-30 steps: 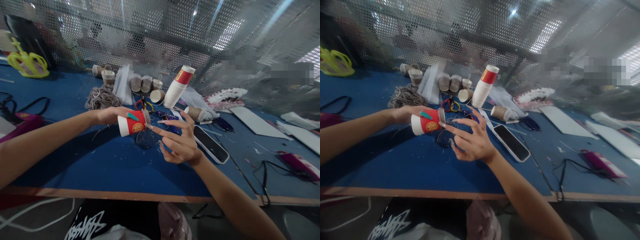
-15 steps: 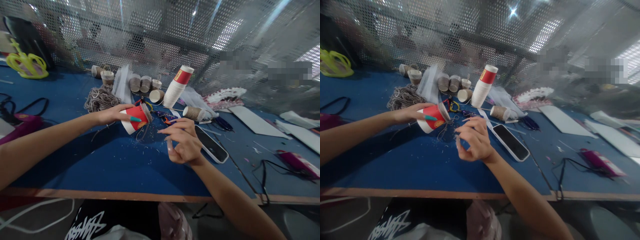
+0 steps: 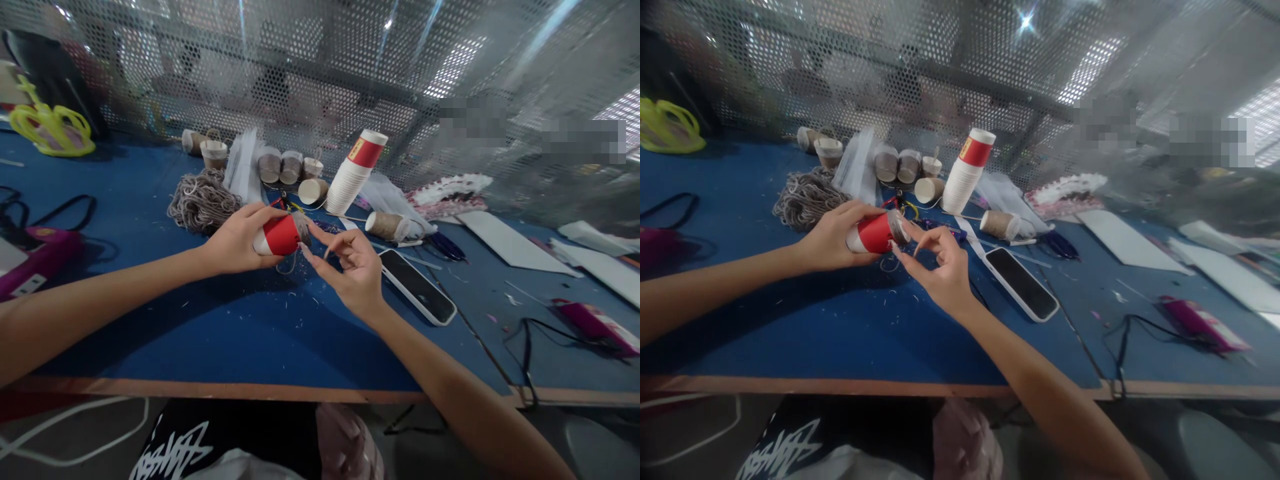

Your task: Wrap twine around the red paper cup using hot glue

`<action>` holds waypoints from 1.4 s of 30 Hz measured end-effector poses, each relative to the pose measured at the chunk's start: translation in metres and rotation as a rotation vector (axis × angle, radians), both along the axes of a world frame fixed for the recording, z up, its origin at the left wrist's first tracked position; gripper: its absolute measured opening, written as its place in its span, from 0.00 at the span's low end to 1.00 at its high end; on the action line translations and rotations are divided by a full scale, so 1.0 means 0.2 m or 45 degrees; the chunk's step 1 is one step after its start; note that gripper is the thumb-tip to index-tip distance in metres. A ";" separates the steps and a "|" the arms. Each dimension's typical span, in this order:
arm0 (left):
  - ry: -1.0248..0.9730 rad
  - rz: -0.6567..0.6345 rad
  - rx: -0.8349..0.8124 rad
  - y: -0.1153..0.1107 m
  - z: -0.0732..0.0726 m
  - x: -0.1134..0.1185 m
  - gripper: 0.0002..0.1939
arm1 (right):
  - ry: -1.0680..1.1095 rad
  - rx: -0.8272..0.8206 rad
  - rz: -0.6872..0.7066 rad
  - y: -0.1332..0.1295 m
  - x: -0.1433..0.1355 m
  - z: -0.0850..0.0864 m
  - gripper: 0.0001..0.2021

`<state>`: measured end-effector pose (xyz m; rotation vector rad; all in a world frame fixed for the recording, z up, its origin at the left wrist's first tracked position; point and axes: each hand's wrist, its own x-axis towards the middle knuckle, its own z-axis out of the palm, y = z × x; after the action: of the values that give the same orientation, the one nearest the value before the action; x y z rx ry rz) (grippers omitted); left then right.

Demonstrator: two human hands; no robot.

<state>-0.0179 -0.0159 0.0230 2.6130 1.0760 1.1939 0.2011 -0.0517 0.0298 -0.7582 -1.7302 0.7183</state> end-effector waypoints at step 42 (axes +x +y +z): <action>-0.026 0.128 0.354 -0.05 -0.04 0.04 0.29 | 0.279 -0.109 0.098 0.04 -0.01 -0.04 0.12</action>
<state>-0.0102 -0.0263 0.0160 2.7678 1.1231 1.4874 0.1984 -0.0443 0.0222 -0.6478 -1.5443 0.8987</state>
